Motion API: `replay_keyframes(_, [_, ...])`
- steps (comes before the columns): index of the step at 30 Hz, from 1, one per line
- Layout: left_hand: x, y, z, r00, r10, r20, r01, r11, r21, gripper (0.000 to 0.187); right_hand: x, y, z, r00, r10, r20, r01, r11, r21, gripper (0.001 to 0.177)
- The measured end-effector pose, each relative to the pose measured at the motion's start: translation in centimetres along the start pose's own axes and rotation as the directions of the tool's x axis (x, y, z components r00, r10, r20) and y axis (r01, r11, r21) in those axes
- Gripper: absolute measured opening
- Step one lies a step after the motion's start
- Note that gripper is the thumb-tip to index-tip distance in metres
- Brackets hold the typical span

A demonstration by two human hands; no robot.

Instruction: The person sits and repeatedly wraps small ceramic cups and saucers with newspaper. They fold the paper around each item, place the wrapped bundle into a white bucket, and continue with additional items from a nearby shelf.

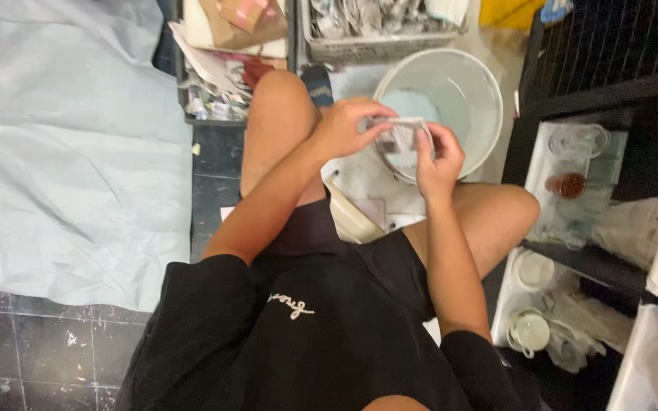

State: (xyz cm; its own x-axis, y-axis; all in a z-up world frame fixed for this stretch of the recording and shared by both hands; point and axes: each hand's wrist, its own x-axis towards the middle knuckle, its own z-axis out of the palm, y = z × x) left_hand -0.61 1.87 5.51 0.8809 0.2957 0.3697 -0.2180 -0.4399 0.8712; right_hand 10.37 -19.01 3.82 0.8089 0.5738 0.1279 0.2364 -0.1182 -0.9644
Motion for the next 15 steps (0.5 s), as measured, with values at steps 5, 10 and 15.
replay_keyframes(5, [-0.8,-1.7,0.8,0.979,-0.073,0.192,0.101,0.985,-0.143,0.021,0.2,-0.5,-0.1,0.992,-0.093,0.089,0.099,0.993,-0.066,0.013])
replay_keyframes(10, [-0.6,-2.0,1.0,0.972,-0.224,0.067,0.233,0.900,-0.369,0.015,0.6,1.4,0.3,0.965,0.197,0.174,-0.220,0.967,0.126,0.020])
replay_keyframes(15, [-0.5,-1.7,0.3,0.989,-0.132,0.070,0.149,0.909,-0.390,0.030,0.6,2.8,0.9,0.974,0.143,0.174,-0.174,0.968,0.179,0.021])
